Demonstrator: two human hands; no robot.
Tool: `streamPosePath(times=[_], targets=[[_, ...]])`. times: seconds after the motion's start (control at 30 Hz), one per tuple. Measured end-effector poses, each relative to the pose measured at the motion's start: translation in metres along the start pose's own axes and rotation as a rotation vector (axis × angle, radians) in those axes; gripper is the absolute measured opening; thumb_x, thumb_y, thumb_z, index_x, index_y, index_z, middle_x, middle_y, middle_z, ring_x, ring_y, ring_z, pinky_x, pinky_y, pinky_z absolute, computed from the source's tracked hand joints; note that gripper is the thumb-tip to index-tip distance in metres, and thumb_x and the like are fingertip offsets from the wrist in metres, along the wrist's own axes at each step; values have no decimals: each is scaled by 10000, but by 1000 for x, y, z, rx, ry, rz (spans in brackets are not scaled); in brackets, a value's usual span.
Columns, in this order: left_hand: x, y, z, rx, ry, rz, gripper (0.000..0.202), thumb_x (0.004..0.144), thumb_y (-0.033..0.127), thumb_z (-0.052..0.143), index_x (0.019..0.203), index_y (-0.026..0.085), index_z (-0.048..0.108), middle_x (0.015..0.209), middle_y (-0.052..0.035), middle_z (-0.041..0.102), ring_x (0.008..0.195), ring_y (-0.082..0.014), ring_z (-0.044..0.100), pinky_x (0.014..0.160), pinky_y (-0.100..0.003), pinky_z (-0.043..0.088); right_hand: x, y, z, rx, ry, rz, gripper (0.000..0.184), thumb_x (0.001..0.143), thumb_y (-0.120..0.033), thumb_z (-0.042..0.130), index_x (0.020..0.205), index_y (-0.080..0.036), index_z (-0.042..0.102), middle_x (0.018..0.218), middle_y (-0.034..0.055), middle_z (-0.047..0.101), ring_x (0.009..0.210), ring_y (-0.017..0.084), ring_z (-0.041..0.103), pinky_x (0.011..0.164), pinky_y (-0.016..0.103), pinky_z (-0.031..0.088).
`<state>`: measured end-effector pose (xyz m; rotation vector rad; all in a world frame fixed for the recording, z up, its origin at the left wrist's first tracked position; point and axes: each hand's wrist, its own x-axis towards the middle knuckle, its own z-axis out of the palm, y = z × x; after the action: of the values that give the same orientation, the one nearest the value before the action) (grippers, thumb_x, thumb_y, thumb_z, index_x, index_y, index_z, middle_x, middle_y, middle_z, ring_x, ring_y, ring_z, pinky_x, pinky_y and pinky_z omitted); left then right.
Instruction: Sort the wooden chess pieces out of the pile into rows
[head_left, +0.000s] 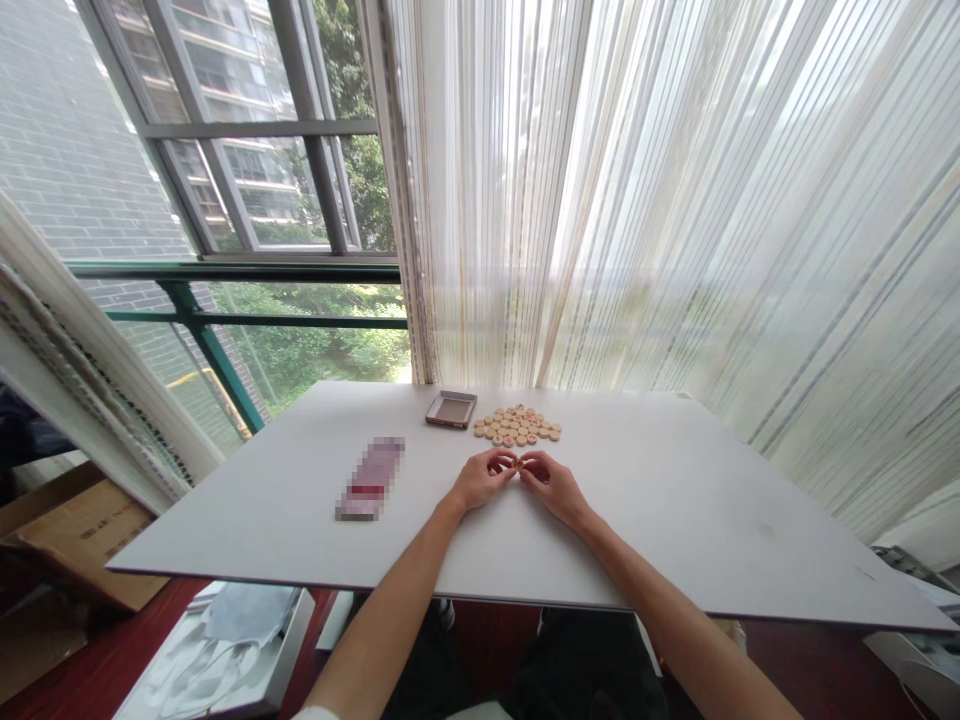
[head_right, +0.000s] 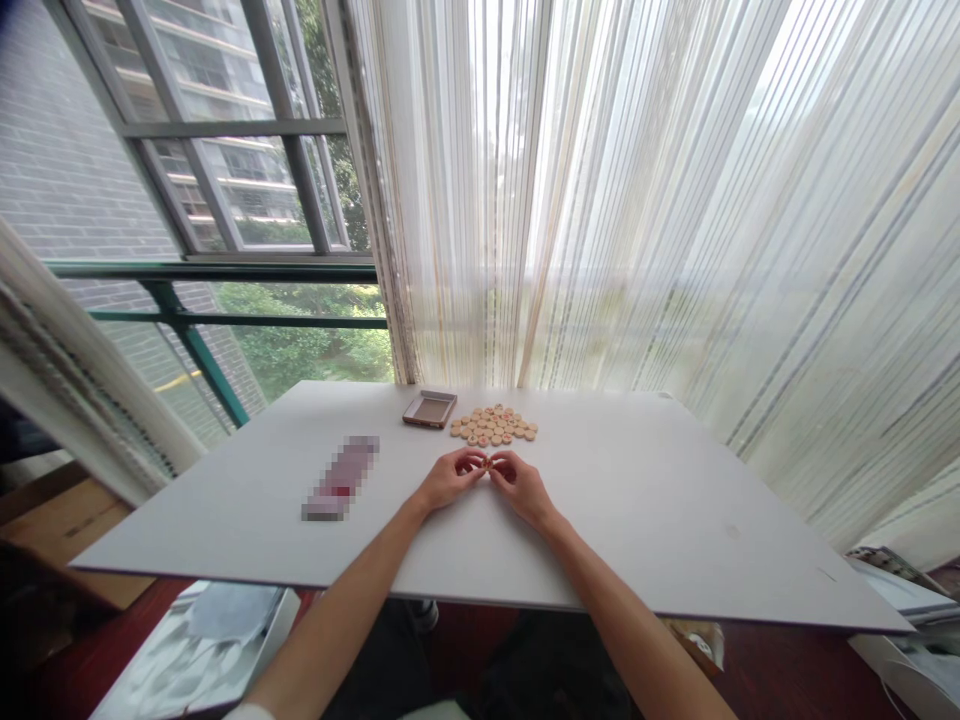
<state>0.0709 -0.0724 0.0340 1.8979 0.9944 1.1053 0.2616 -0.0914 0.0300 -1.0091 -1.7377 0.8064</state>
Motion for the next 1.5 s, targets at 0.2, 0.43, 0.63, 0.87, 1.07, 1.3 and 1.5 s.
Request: streamPosePath(times=[0.2, 0.43, 0.63, 0.87, 1.07, 1.3, 1.5], targets=[[-1, 2, 0, 34, 7, -13, 297, 814, 317, 664, 1085, 196, 663, 923, -50, 741, 825, -167, 685, 716, -261, 513, 0, -2, 0, -18, 1, -8, 233, 869, -379, 578, 1047, -232, 613, 901, 37, 744, 795, 185, 701, 779, 335, 556], [-2, 3, 0, 30, 19, -35, 298, 803, 325, 675, 1073, 202, 652, 914, -49, 744, 790, -159, 684, 699, -257, 518, -1, -5, 0, -10, -8, -13, 235, 875, -382, 560, 1054, -239, 613, 911, 32, 738, 802, 180, 696, 776, 337, 561], [-2, 3, 0, 22, 19, -36, 292, 795, 324, 685, 1055, 197, 648, 918, -55, 742, 815, -166, 692, 713, -261, 522, -1, -5, 0, -19, -7, -14, 229, 876, -380, 562, 1045, -235, 618, 913, 34, 733, 817, 179, 696, 767, 328, 565], [-3, 3, 1, 36, 18, -33, 298, 816, 353, 662, 1067, 194, 652, 891, -52, 745, 777, -160, 684, 692, -260, 521, 0, -3, 0, -5, -1, -12, 233, 876, -391, 566, 1041, -237, 622, 911, 35, 738, 820, 181, 701, 767, 330, 566], [-2, 2, 1, 53, 16, -34, 303, 824, 360, 651, 1084, 203, 651, 902, -52, 744, 805, -167, 694, 701, -260, 528, 0, -5, -1, -7, -10, -6, 232, 875, -384, 570, 1047, -238, 621, 922, 34, 738, 821, 181, 701, 775, 333, 568], [-3, 3, 0, 61, 13, -18, 285, 830, 351, 651, 1078, 210, 658, 898, -48, 743, 803, -163, 694, 710, -254, 526, 0, -5, -1, -1, -4, -11, 220, 875, -372, 571, 1038, -235, 623, 925, 30, 740, 814, 176, 701, 757, 311, 559], [-3, 2, 1, 67, 14, -12, 289, 826, 356, 657, 1078, 215, 656, 890, -43, 743, 770, -157, 684, 688, -252, 520, 0, -2, -1, -12, -4, -3, 219, 888, -387, 560, 1034, -237, 621, 911, 29, 736, 801, 180, 697, 745, 311, 553]])
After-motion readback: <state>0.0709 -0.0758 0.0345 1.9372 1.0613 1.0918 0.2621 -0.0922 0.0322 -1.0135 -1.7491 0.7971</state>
